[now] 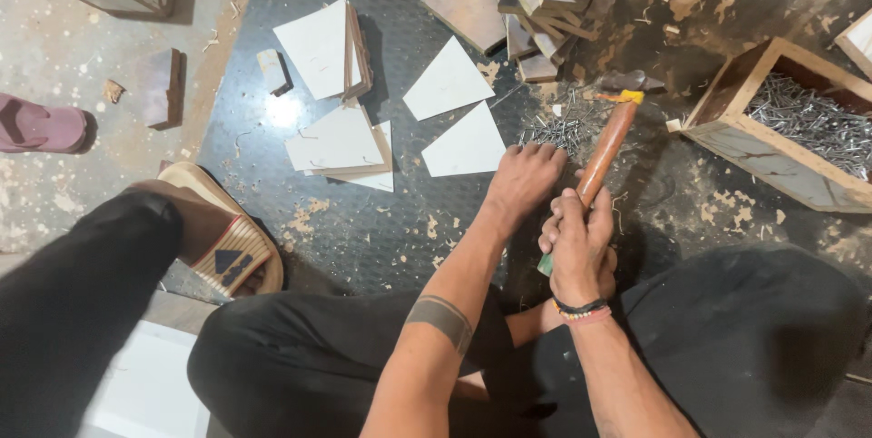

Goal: The person sits on the workshop floor hammering nails into small white board pieces using a claw hammer, placing each board on the floor and driving nails one at a time, then setting finished boards aside with the others.

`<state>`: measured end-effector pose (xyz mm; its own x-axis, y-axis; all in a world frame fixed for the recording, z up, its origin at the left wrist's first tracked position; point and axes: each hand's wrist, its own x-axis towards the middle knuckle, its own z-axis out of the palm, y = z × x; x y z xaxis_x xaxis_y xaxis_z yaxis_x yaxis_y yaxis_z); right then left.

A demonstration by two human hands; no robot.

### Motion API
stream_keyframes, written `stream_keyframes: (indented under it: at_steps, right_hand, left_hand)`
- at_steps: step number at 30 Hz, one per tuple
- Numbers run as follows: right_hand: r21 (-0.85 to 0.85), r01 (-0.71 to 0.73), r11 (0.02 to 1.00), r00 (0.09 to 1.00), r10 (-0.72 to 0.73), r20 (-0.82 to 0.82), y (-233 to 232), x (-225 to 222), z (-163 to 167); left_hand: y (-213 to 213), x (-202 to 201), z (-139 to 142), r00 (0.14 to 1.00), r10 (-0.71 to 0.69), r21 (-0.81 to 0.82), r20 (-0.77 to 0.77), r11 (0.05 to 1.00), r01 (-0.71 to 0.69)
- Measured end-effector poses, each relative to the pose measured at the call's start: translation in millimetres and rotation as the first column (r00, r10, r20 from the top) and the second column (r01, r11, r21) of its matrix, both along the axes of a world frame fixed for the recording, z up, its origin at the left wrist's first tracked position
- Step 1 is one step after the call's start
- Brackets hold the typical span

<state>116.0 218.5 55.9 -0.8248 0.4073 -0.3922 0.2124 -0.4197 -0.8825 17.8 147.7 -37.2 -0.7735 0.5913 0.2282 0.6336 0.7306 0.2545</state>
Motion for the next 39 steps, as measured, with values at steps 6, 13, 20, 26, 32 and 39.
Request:
stream_keyframes:
  at_steps: [6, 13, 20, 26, 32, 39]
  right_hand:
    - [-0.002, -0.027, 1.0, 0.999, 0.027, 0.02, -3, 0, 2]
    - [-0.001, -0.034, 0.999, 0.999, 0.034, 0.016, -3, 2, 0]
    - [0.037, -0.095, 0.995, 0.994, 0.092, 0.061, -11, 0, -2]
    - [0.042, -0.148, 0.988, 0.984, 0.143, 0.102, -16, -1, 1]
    - [0.07, -0.174, 0.982, 0.978, 0.164, 0.131, -22, -4, 0]
    - [0.108, -0.196, 0.975, 0.973, 0.18, 0.142, -24, -7, -3]
  left_hand:
    - [-17, 0, 24, 0.983, 0.116, 0.246, 0.142, 0.958, -0.148]
    - [-48, -5, 22, 0.797, 0.239, 0.505, 0.555, 0.665, -0.551]
    - [-98, -15, 29, 0.626, 0.251, 0.506, 0.739, 0.407, -0.761]
    - [-99, -23, 30, 0.78, 0.454, 0.563, 0.431, 0.54, -0.626]
    - [-91, -37, 17, 0.837, 0.502, 0.508, 0.217, 0.674, -0.536]
    - [-83, -49, 8, 0.841, 0.503, 0.51, 0.199, 0.679, -0.527]
